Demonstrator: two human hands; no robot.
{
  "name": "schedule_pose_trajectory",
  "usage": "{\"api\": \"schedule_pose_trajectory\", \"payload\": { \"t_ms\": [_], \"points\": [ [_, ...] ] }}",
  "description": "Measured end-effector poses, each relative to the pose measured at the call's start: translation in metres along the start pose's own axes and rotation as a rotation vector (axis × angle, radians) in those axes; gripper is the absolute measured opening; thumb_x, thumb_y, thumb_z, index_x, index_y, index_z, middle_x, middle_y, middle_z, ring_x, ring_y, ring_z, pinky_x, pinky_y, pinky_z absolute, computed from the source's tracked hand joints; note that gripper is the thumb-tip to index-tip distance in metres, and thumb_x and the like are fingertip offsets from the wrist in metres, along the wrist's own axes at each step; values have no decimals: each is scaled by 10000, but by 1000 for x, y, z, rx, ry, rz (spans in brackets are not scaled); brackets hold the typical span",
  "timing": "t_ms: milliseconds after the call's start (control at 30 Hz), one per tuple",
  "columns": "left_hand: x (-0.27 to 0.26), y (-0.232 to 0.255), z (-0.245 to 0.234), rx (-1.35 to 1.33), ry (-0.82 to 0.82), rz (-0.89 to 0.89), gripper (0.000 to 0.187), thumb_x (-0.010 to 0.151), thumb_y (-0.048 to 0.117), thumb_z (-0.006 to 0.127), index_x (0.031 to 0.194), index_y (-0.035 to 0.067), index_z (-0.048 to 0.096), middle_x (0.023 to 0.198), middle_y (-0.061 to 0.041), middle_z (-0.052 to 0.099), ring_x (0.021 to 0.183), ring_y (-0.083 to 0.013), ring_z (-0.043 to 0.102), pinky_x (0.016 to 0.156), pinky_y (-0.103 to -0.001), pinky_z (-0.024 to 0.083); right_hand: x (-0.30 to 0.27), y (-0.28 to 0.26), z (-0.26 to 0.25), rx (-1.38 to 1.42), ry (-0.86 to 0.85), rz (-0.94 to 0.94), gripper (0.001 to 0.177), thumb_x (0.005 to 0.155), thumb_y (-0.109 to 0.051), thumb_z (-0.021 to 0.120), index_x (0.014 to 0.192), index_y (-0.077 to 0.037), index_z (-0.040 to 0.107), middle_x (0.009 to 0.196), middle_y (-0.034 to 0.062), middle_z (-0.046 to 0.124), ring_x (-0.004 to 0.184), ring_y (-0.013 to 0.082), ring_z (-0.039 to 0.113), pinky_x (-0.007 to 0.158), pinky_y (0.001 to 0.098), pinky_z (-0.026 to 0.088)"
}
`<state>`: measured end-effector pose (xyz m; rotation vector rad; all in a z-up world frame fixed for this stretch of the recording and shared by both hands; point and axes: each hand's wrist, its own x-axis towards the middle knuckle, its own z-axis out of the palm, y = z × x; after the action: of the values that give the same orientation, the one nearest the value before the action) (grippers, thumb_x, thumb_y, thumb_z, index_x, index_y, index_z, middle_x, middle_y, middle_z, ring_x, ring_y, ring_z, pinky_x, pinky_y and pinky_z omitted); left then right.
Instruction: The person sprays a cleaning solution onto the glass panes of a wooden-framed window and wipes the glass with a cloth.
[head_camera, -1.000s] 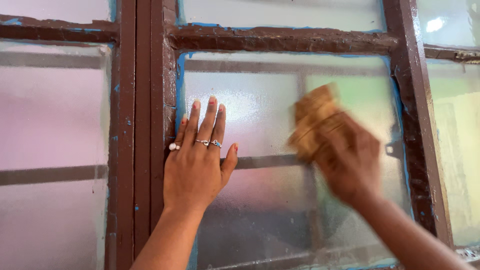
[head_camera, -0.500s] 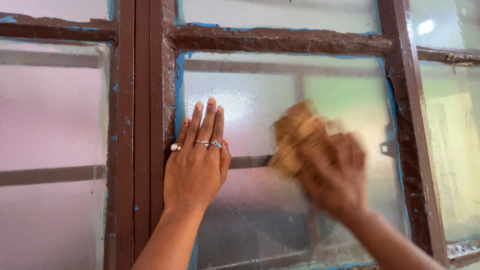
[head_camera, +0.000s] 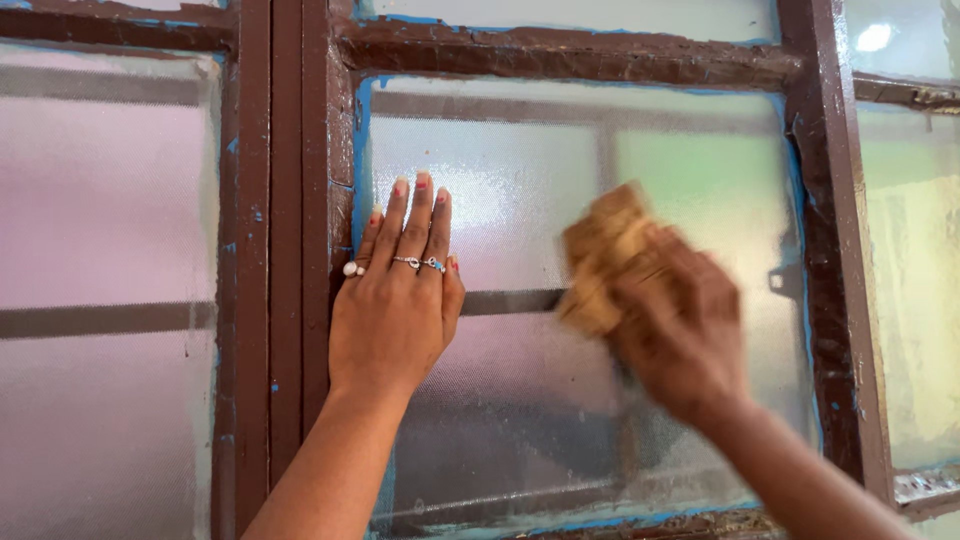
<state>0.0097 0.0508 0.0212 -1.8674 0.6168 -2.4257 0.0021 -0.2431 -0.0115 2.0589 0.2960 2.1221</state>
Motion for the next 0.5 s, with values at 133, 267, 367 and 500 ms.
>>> {"api": "schedule_pose_trajectory", "payload": {
  "t_ms": [133, 267, 367, 500],
  "points": [
    [-2, 0, 2, 19, -6, -3, 521, 1066, 257, 377, 1532, 40, 461, 1617, -131, 411, 1504, -246, 365, 1248, -400, 301, 0, 46, -6, -18, 153, 401, 514, 1029, -372, 691, 1474, -235, 471, 1585, 184, 304, 1469, 397, 292, 1204, 573, 236],
    [-1, 2, 3, 19, -1, -9, 515, 1073, 261, 369, 1533, 47, 458, 1607, -122, 427, 1501, -236, 374, 1247, -396, 305, -2, 17, 15, -87, 73, 408, 553, 1054, -314, 635, 1561, -271, 421, 1629, 199, 280, 1490, 401, 295, 1235, 569, 244],
    [0, 1, 2, 22, -7, -3, 526, 1063, 264, 374, 1532, 43, 463, 1598, -127, 437, 1492, -237, 376, 1237, -397, 303, -35, -31, 12, 44, -67, -25, 759, 795, -385, 724, 1480, -262, 420, 1524, 261, 241, 1378, 446, 269, 1123, 604, 212],
    [-1, 1, 0, 26, -9, 8, 523, 1060, 254, 386, 1530, 40, 470, 1606, -134, 436, 1497, -241, 379, 1242, -398, 301, -32, -7, 6, -18, -132, -204, 500, 853, -425, 713, 1284, -452, 462, 1592, 79, 287, 1454, 312, 304, 1249, 539, 209]
  ]
}}
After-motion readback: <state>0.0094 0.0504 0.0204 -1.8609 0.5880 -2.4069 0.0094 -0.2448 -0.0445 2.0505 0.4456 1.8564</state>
